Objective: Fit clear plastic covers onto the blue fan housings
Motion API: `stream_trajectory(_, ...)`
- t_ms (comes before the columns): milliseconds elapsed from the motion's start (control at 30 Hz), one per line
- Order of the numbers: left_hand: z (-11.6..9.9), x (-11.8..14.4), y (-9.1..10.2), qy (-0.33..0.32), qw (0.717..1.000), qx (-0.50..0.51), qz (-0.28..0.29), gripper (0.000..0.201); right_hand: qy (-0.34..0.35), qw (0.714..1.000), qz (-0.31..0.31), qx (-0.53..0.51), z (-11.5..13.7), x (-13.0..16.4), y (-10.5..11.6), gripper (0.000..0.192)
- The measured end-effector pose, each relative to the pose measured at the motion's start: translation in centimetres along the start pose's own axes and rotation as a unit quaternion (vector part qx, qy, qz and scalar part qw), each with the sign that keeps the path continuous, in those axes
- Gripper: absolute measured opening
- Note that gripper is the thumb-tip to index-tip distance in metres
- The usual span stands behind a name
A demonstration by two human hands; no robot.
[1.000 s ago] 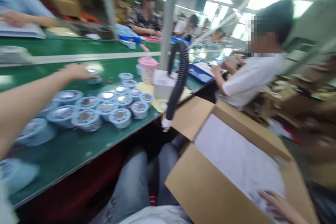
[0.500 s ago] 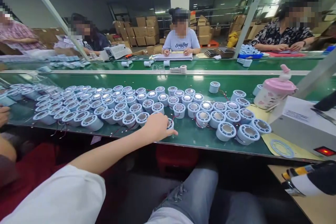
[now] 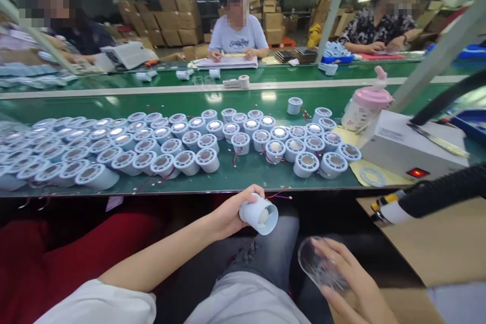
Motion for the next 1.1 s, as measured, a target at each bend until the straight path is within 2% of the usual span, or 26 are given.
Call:
stream_trajectory(67,3.3,-0.9,-2.1,0.078,0.996,0.012,0.034,0.033,0.056,0.989,-0.045,0.126,2.2,-1.3,-0.5,0.053)
stream_trajectory(133,5.1,-1.3,-4.3,0.108,0.990,-0.022,0.093,0.037,0.076,0.967,-0.089,0.226,3.5,-2.3,-0.3,0.055)
stream_trajectory(200,5.1,-1.1,-6.5,0.090,0.980,-0.061,0.166,0.036,0.058,0.950,-0.099,0.290,3.6,-3.0,0.0,0.055)
stream_trajectory(267,3.8,-0.6,-8.3,0.018,0.962,-0.139,0.233,0.030,0.022,0.952,-0.083,0.295,3.0,-3.4,0.5,0.050)
stream_trajectory(300,2.8,-0.3,-9.0,-0.039,0.946,-0.197,0.255,0.027,0.000,0.960,-0.069,0.271,2.6,-3.4,0.7,0.044)
stream_trajectory(367,0.6,0.3,-9.9,-0.169,0.892,-0.324,0.267,0.022,-0.044,0.982,-0.037,0.180,2.0,-3.3,0.8,0.026)
stream_trajectory(433,-1.1,0.8,-10.3,-0.273,0.840,-0.401,0.242,0.019,-0.093,0.992,-0.009,0.083,1.7,-3.0,0.8,0.010)
stream_trajectory(467,-1.6,0.8,-10.3,-0.302,0.830,-0.413,0.223,0.022,-0.115,0.992,-0.002,0.046,1.6,-2.8,0.8,0.005)
stream_trajectory(500,-1.9,0.6,-10.1,-0.316,0.828,-0.415,0.205,0.028,-0.133,0.991,-0.003,0.019,1.6,-2.7,0.9,0.004)
stream_trajectory(633,-1.2,0.0,-9.4,-0.360,0.831,-0.387,0.174,0.063,-0.187,0.979,-0.058,-0.054,1.1,-2.3,1.7,0.022)
stream_trajectory(767,-0.1,0.0,-9.6,-0.404,0.806,-0.384,0.199,0.061,-0.243,0.949,-0.134,-0.149,-0.6,-1.7,2.5,0.025)
stream_trajectory(867,0.9,0.0,-10.2,-0.362,0.816,-0.377,0.248,0.068,-0.280,0.911,-0.156,-0.258,-1.9,-1.3,2.5,0.025)
stream_trajectory(967,1.5,-0.1,-10.5,-0.286,0.853,-0.341,0.274,0.068,-0.294,0.886,-0.156,-0.323,-2.4,-1.1,2.6,0.024)
stream_trajectory(1033,1.9,-0.4,-10.3,-0.231,0.885,-0.306,0.262,0.066,-0.268,0.907,-0.143,-0.291,-1.8,-1.2,2.9,0.017)
stream_trajectory(1067,2.0,-0.5,-10.1,-0.206,0.902,-0.285,0.252,0.067,-0.241,0.930,-0.128,-0.246,-1.2,-1.3,3.0,0.012)
stream_trajectory(1100,2.3,-0.6,-9.8,-0.178,0.916,-0.264,0.244,0.069,-0.206,0.953,-0.113,-0.189,-0.4,-1.3,3.1,0.016)
Point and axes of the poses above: each hand's wrist, its own x-axis away from the middle knuckle, its own y-axis out of the back of the hand, z = x × y, the point moved 10 cm from there along -x, towards the middle knuckle, and after that the axes turned 9 degrees about -z, right-handed, at the moved point
